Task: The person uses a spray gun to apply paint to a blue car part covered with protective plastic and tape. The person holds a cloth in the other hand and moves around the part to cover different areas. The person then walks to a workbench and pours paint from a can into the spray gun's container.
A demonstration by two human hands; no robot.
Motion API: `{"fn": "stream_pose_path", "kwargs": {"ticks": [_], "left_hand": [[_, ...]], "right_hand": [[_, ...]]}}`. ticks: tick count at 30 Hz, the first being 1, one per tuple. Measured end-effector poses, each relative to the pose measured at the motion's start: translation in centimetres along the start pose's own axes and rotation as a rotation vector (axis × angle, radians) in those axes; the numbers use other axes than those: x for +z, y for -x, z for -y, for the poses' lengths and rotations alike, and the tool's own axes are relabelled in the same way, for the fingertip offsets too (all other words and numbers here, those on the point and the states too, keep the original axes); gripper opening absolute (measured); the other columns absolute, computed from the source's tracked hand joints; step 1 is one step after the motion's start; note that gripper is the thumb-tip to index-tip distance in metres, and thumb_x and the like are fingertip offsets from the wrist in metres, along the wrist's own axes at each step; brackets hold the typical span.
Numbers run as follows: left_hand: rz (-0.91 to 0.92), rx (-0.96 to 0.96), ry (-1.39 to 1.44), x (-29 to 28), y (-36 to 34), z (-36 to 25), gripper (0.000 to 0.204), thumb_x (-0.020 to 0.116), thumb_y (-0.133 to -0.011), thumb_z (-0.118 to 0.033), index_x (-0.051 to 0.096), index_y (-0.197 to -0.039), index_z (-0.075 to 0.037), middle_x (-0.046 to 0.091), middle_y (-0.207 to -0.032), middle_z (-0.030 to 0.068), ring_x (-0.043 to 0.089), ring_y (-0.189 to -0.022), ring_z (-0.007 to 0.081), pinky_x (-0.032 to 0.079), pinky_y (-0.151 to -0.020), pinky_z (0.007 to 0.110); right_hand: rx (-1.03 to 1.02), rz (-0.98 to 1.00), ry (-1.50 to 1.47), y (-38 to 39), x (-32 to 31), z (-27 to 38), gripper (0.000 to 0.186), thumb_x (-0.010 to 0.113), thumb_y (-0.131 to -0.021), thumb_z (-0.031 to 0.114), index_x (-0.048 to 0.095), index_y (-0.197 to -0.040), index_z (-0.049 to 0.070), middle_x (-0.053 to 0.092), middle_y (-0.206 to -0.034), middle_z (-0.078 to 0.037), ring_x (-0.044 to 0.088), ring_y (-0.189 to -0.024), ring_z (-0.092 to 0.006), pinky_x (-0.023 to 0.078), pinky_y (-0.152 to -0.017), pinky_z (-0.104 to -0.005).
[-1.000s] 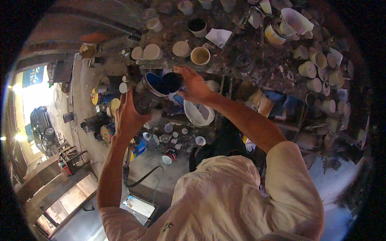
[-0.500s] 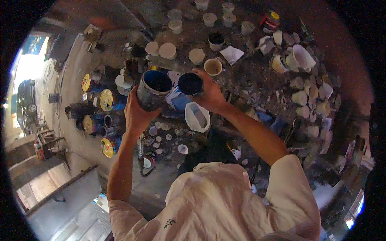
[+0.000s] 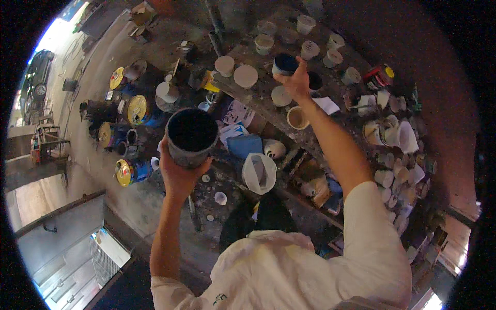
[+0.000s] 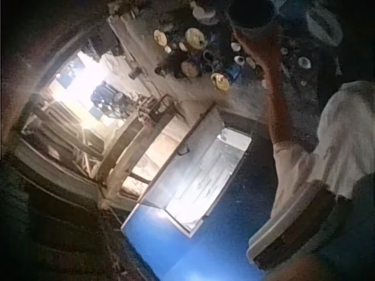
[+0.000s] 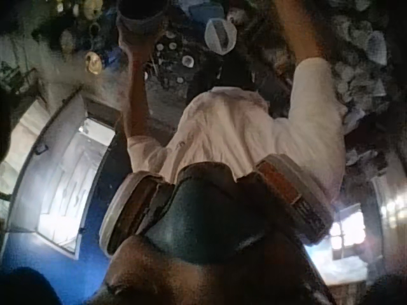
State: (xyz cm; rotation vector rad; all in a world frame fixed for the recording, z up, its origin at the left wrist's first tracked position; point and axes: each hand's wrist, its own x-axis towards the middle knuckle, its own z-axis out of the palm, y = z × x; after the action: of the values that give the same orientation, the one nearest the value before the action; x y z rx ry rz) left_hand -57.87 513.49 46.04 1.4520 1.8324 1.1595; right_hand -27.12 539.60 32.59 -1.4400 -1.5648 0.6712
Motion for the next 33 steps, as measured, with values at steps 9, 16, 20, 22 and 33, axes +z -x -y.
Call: {"fn": "stream_pose_path", "kwargs": {"ticks": [9,16,20,22,33], "left_hand": [[-0.151,-0.107,-0.117,-3.0,3.0,2.4,0.093,0.097,-0.063,-0.017,0.045,-0.140,-0.005,0.063,-0.129,0.0119,0.063,-0.118,0.0253,0.051,-0.101,0.039],[-0.207,-0.161,0.094,-3.4,2.8,3.8,0.093,0.098,-0.062,-0.016,0.048,-0.139,-0.003,0.063,-0.132,0.0130,0.064,-0.118,0.0264,0.051,-0.103,0.039],[-0.166,-0.117,-0.093,-3.4,2.0,2.9,0.096,0.098,-0.061,-0.015,0.046,-0.141,-0.002,0.063,-0.131,0.0129,0.063,-0.119,0.0270,0.051,-0.102,0.040],[-0.145,-0.103,-0.052,-2.9,1.4,2.8,0.098,0.098,-0.061,-0.014,0.045,-0.142,-0.002,0.062,-0.132,0.0128,0.062,-0.120,0.0265,0.051,-0.102,0.040],[0.195,0.067,0.132,3.9,-4.2,0.4,0.094,0.094,-0.067,-0.005,0.041,-0.146,-0.003,0.054,-0.140,0.0117,0.060,-0.120,0.0253,0.051,-0.103,0.038]], "right_hand": [[0.287,0.179,0.375,-6.8,4.7,-6.3,0.127,0.093,-0.063,0.039,0.017,-0.153,-0.006,0.046,-0.147,-0.032,0.055,-0.128,-0.0445,0.046,-0.107,-0.0464],[0.259,0.193,0.377,-6.4,4.7,-7.8,0.128,0.095,-0.064,0.029,0.012,-0.154,-0.008,0.036,-0.154,-0.034,0.052,-0.132,-0.0453,0.044,-0.110,-0.0459],[0.272,0.201,0.313,-6.0,5.0,-8.0,0.135,0.095,-0.064,0.029,0.004,-0.157,-0.009,0.022,-0.161,-0.034,0.035,-0.146,-0.0425,0.035,-0.118,-0.0429],[0.203,0.174,0.358,-5.7,5.3,-7.8,0.138,0.095,-0.065,0.030,0.001,-0.157,-0.009,0.019,-0.162,-0.033,0.025,-0.151,-0.0412,0.029,-0.122,-0.0423],[0.031,-0.405,0.177,0.9,0.7,5.2,0.100,0.085,-0.079,0.040,0.031,-0.148,-0.008,0.046,-0.143,-0.026,0.041,-0.138,-0.0382,0.037,-0.113,-0.0473]]}}
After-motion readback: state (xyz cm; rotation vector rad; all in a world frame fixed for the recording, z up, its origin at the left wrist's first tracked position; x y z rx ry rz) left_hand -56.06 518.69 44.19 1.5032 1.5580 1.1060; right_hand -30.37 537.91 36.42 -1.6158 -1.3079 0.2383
